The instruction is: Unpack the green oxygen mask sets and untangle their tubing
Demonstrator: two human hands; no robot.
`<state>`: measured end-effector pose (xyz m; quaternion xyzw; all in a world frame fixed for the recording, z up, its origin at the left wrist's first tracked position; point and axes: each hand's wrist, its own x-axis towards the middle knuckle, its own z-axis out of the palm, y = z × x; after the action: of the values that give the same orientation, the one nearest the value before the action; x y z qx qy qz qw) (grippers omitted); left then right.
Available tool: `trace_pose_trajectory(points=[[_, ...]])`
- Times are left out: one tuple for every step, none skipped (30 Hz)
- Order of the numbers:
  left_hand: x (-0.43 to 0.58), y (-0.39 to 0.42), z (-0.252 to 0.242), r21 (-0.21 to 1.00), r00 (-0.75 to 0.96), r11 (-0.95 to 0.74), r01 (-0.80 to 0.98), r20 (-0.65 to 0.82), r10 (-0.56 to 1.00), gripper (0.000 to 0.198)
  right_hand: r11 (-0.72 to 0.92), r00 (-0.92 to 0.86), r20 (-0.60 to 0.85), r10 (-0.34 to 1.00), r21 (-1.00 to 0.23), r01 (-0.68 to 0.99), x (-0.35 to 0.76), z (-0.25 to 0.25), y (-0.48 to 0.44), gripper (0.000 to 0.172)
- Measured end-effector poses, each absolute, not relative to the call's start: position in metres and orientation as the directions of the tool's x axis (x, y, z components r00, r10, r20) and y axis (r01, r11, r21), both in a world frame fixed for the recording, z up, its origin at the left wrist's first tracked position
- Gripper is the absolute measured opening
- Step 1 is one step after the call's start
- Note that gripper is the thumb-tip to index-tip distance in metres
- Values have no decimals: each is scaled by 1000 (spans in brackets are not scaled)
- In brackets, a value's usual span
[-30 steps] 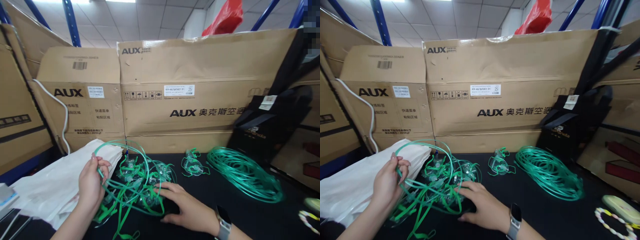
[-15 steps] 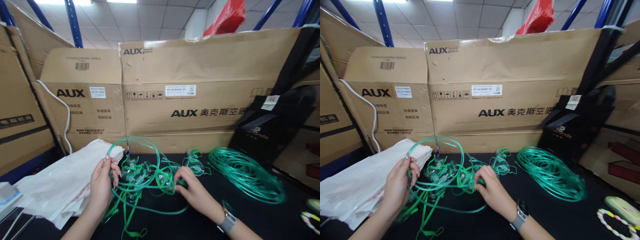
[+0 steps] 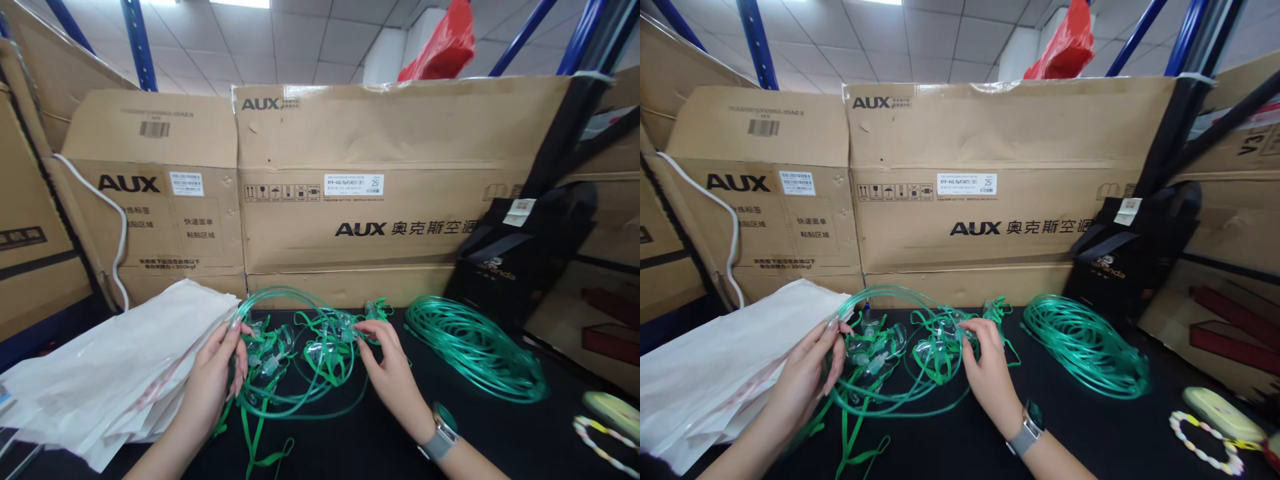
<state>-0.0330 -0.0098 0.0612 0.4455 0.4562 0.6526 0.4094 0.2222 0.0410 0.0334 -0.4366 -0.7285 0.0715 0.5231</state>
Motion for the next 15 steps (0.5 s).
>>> trace_pose_trajectory(points=[[-33, -11, 62, 955, -281, -267, -131, 223, 933, 25, 590, -42, 684, 729, -595, 545, 222, 35, 41, 16], [-33, -12, 63, 943, -316, -303, -135, 249, 916, 24, 564, -14, 658, 753, -634, 530, 224, 35, 43, 16], [-33, -13, 65, 927, -367, -349, -139, 279, 887, 24, 529, 10, 624, 781, -670, 521, 226, 36, 46, 16], [-34, -14, 66, 907, -426, -397, -139, 307, 851, 22, 489, 26, 586, 810, -699, 522, 230, 36, 50, 17], [-35, -15, 67, 888, -483, -440, -134, 329, 812, 22, 447, 30, 548, 836, -713, 540, 234, 36, 55, 18], [-36, -15, 69, 873, -530, -470, -127, 341, 777, 21, 406, 27, 515, 857, -706, 581, 239, 37, 59, 19], [-37, -15, 70, 866, -562, -486, -119, 344, 752, 21, 357, 23, 483, 875, -677, 643, 244, 38, 62, 19], [-37, -15, 70, 866, -580, -488, -112, 342, 739, 22, 291, 16, 433, 901, -633, 718, 249, 40, 64, 20], [-38, -15, 71, 869, -591, -484, -104, 337, 733, 22, 218, 9, 363, 932, -580, 785, 254, 42, 66, 23], [-38, -15, 71, 874, -596, -476, -96, 332, 731, 22, 150, 4, 278, 961, -529, 835, 257, 43, 66, 26], [-38, -15, 70, 881, -594, -464, -89, 327, 735, 22, 94, -1, 188, 982, -490, 867, 260, 44, 66, 27], [-37, -14, 69, 889, -587, -451, -83, 322, 743, 23, 60, -9, 108, 994, -472, 880, 262, 43, 66, 26], [-37, -14, 68, 895, -577, -439, -77, 319, 752, 23, 50, -28, 54, 998, -476, 878, 262, 42, 66, 21], [-36, -13, 67, 900, -568, -430, -71, 318, 759, 23, 59, -48, 34, 998, -493, 868, 261, 39, 66, 15], [-35, -13, 65, 903, -558, -424, -67, 318, 767, 22, 73, -60, 42, 997, -513, 855, 259, 35, 66, 10]])
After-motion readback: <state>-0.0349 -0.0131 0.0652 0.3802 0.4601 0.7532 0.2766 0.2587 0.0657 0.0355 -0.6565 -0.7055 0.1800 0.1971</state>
